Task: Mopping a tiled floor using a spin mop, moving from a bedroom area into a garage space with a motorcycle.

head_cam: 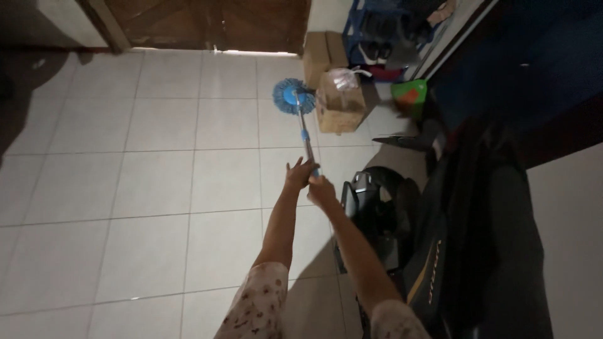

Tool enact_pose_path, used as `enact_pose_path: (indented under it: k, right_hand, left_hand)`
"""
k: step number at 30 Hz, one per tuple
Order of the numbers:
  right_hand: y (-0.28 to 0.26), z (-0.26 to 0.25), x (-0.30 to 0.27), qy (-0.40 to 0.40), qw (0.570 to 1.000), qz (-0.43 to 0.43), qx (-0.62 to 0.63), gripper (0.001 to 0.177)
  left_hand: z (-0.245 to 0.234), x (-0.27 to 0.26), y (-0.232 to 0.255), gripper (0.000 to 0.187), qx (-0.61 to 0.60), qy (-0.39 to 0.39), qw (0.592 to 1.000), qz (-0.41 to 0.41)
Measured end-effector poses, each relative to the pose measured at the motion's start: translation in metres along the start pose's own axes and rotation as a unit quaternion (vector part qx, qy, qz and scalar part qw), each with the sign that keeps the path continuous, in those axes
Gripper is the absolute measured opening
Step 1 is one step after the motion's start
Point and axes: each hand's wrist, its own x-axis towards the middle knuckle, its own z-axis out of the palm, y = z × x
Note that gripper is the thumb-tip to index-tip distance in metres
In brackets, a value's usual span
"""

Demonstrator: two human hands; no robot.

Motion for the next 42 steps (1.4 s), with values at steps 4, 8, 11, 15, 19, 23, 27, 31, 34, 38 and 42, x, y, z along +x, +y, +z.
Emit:
enact_pose_path:
  k: [4,8,11,15,19,23,27,31,34,38,42]
  right_hand:
    - [0.020,0.004,-0.056,-0.021,0.999,-0.009,-0.031,0.035]
    - [0.000,-0.100,-0.133,-0.060,0.996,-0.048,-0.047,0.054]
    - [-0.002,-0.184,-0.169,-0.144,0.985,-0.067,-0.070,0.027]
    - [-0.093,-0.344,-0.218,-0.238,0.971,-0.026,-0.021,0.039]
    - [-0.104,-0.367,-0.221,-0.192,0.978,-0.062,-0.060,0.037]
    - [-0.075,-0.317,-0.194,-0.117,0.991,-0.049,-0.032,0.032]
    - [-0.002,-0.143,-0.141,-0.101,0.994,-0.016,-0.027,0.030]
    - [0.007,-0.033,-0.110,-0.103,0.993,-0.018,-0.062,0.029]
    - [-0.036,-0.061,-0.134,-0.082,0.995,-0.036,-0.051,0.035]
    - [-0.085,-0.166,-0.161,-0.143,0.987,-0.059,-0.050,0.019]
    - [-0.150,-0.279,-0.192,-0.149,0.980,-0.117,-0.067,0.024]
  left_hand:
    - [0.034,-0.022,0.017,0.060,0.057,-0.009,0.998,0.017]
    - [0.055,-0.055,0.053,0.056,-0.014,0.082,0.978,0.190]
    - [-0.006,-0.113,0.116,0.047,-0.072,0.138,0.941,0.301]
    - [-0.044,-0.161,0.174,0.037,-0.111,0.140,0.938,0.296]
    - [-0.045,-0.165,0.187,0.036,-0.164,0.195,0.917,0.307]
    - [-0.024,-0.126,0.164,0.028,-0.178,0.205,0.931,0.244]
    - [0.034,-0.068,0.092,0.025,-0.129,0.148,0.965,0.171]
    - [0.080,-0.050,0.039,0.018,0.005,0.169,0.981,0.090]
    - [0.072,-0.085,0.029,0.016,0.023,0.176,0.978,0.110]
    - [-0.003,-0.144,0.073,0.011,0.043,0.133,0.982,0.124]
    - [-0.081,-0.207,0.114,0.017,0.105,0.103,0.977,0.154]
